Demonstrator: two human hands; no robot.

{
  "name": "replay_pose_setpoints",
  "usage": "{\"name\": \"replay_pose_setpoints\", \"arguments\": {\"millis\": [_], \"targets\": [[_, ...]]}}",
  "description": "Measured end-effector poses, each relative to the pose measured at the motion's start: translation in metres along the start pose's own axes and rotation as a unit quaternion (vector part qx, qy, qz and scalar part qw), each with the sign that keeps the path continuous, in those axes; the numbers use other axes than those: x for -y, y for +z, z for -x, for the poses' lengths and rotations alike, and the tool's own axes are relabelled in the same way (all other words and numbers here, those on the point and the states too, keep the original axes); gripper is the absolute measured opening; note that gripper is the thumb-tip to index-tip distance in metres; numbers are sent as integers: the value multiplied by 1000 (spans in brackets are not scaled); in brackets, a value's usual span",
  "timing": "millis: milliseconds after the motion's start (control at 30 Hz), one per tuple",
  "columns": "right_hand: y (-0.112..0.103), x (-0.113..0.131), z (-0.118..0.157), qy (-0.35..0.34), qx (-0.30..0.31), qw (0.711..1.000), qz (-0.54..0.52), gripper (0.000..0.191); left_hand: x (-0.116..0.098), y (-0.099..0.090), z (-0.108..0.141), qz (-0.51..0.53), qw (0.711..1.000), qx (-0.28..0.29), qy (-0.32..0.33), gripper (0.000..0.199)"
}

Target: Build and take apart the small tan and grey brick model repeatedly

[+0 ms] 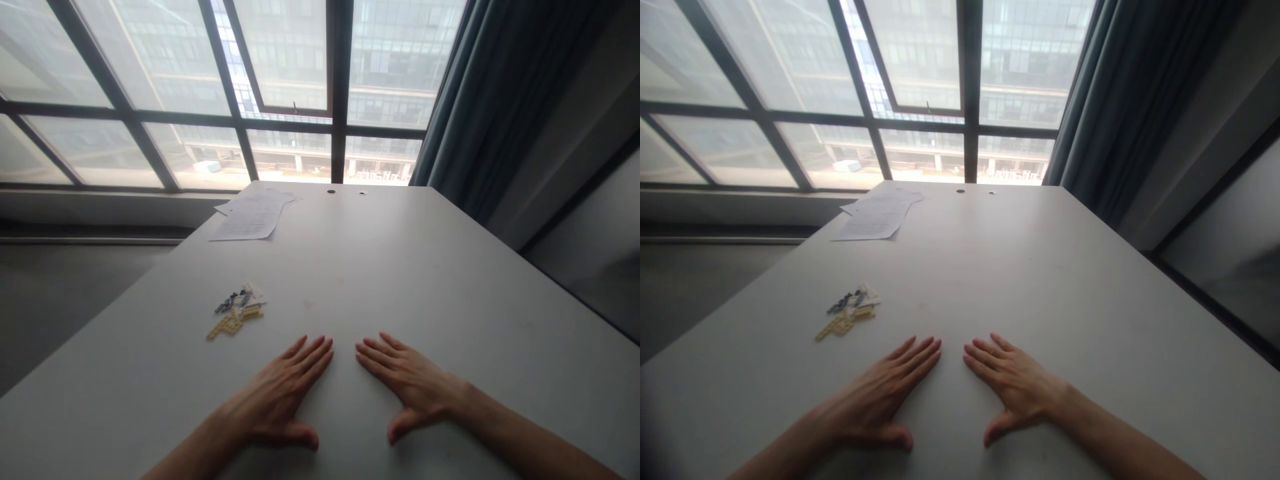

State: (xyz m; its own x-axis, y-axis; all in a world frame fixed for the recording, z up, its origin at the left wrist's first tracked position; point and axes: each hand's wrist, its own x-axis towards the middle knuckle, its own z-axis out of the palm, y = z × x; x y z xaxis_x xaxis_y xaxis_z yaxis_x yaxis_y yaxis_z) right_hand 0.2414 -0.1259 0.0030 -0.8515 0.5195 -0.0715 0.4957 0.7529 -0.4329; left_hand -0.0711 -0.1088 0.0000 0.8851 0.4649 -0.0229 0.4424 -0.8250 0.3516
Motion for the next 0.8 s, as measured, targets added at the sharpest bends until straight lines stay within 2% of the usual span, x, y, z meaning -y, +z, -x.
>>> {"name": "replay_pose_setpoints", "arguments": {"millis": [133,200,267,300,333,367,400,433,467,500,600,667,800], "targets": [[-1,0,2,-10,-9,1000,5,100,-6,-1,-2,-5,1000,6,-2,105],[3,-1,4,-8,-37,999,12,91,-5,0,-2,-22,1000,-8,5,103],[9,-4,6,16,-96,995,15,74,10,0,3,-50,997,-65,-4,91],[13,-6,7,37,-136,990,15,65,24,-2,8,-71,991,-114,-24,80],[16,-8,7,61,-179,982,15,57,41,-4,15,-100,975,-187,-70,65],[19,-10,7,85,-217,972,15,52,60,-8,24,-132,946,-258,-143,56],[21,-12,6,107,-250,962,14,50,81,-12,33,-159,905,-323,-227,57],[23,-13,4,124,-274,954,13,49,100,-17,42,-178,863,-366,-300,66],[24,-14,2,136,-288,948,13,51,118,-21,50,-185,838,-369,-356,76],[25,-14,0,143,-293,945,13,53,133,-24,56,-179,840,-338,-384,83],[24,-14,-12,142,-273,951,19,62,154,-29,55,-129,898,-205,-367,79],[21,-14,-25,139,-251,958,21,70,149,-29,37,-114,929,-161,-312,74],[14,-18,-62,157,-213,964,28,97,114,-21,-25,-83,966,-145,-197,62]]}}
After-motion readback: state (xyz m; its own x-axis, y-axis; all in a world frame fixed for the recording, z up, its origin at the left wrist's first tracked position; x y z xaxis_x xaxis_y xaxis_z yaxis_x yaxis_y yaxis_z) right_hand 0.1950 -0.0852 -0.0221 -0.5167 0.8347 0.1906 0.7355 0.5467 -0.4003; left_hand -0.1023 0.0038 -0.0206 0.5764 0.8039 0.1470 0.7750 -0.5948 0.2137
